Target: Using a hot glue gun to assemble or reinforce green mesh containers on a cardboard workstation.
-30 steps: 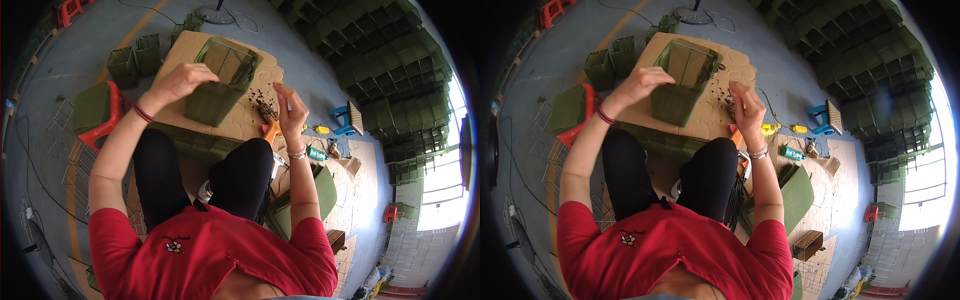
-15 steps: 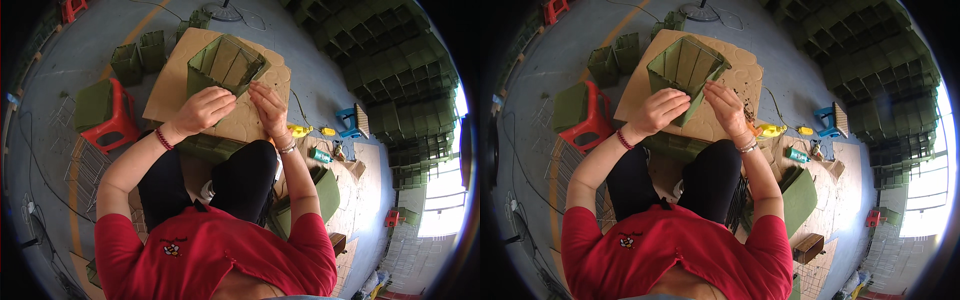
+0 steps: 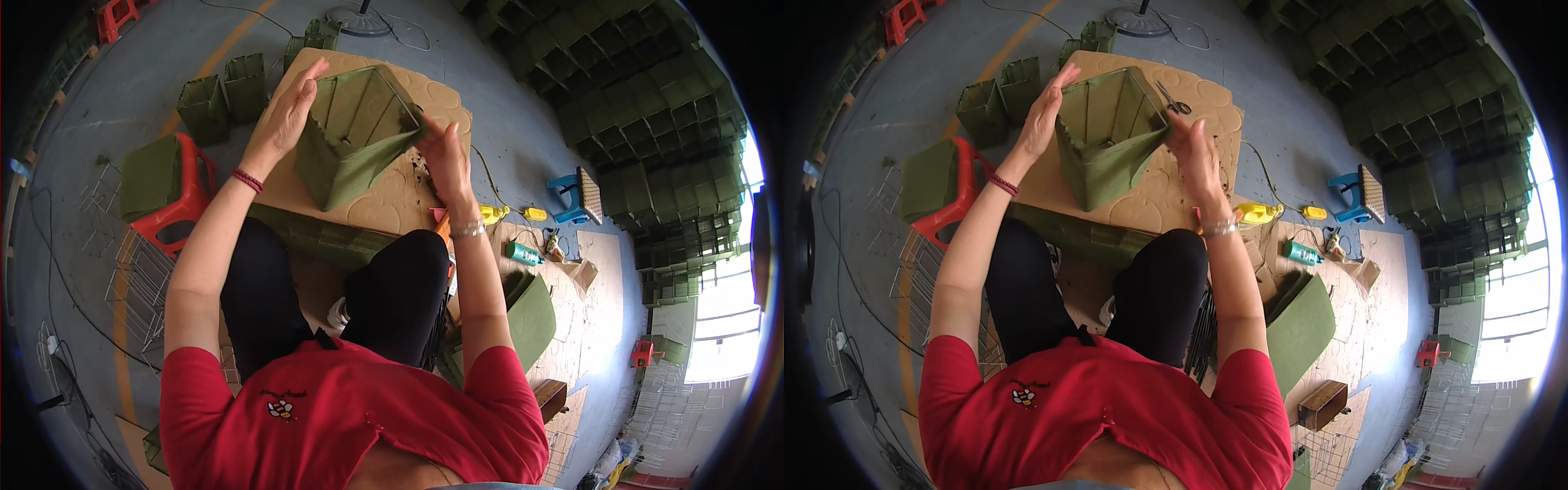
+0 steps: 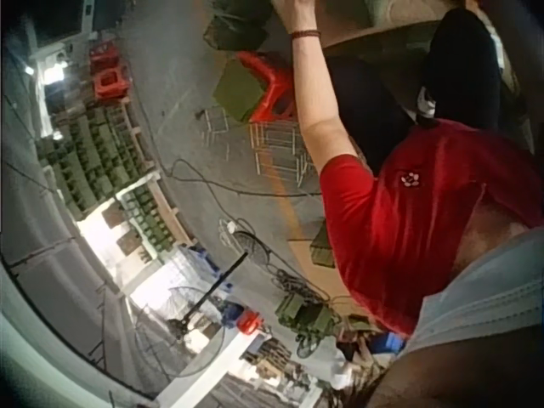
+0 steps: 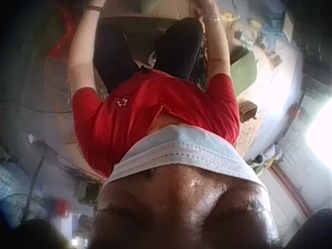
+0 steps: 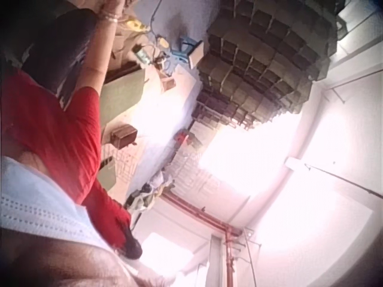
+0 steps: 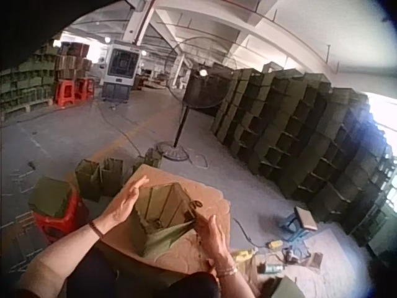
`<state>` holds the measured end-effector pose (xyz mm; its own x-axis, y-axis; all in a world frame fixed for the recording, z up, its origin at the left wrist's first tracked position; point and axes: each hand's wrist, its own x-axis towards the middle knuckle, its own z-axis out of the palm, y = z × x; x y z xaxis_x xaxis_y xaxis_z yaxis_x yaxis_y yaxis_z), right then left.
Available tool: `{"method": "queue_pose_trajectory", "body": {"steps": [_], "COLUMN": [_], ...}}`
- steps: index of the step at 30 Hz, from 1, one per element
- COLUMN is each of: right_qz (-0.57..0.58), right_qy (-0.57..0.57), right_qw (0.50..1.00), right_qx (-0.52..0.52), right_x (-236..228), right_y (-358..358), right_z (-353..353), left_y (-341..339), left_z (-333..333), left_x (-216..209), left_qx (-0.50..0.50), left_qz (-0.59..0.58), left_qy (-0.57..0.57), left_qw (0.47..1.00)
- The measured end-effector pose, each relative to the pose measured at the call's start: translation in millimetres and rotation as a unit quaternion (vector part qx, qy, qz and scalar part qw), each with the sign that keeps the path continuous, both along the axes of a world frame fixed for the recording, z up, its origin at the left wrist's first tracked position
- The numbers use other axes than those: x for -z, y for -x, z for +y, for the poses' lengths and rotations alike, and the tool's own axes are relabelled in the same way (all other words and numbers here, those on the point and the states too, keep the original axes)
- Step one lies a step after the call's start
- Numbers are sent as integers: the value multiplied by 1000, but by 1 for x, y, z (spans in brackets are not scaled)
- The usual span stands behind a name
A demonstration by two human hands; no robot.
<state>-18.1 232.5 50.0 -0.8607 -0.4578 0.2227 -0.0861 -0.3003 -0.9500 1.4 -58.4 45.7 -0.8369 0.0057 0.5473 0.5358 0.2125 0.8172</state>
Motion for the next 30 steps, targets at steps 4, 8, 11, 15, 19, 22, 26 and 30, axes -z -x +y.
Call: {"method": "queue_pose_trajectory", "body": {"steps": [4,8,11,15,19,22,26,30], "right_qz": [83,220,422,479,433,442,544,618], "right_qy": [-113,-267,-297,-293,-287,-319,-341,-383], "right_qw": [987,915,813,780,798,781,716,650], "right_qx": [81,209,269,275,305,306,275,224], "right_x": [-10,-17,-20,-16,-12,-6,-4,-6], "right_y": [-34,-39,-45,-51,-47,-50,-54,-54], "right_z": [7,28,29,20,20,24,26,17], "left_y": [6,-35,-84,-109,-113,-114,-114,-104], "left_z": [-5,5,26,51,56,54,49,45], "left_x": [1,-24,-24,-6,1,-1,-3,0], "left_qx": [10,-161,-119,-45,2,37,88,67], "left_qz": [24,160,381,428,416,415,423,433], "left_qy": [5,46,299,380,380,382,380,423], "left_qw": [1000,973,867,819,826,825,818,793]}}
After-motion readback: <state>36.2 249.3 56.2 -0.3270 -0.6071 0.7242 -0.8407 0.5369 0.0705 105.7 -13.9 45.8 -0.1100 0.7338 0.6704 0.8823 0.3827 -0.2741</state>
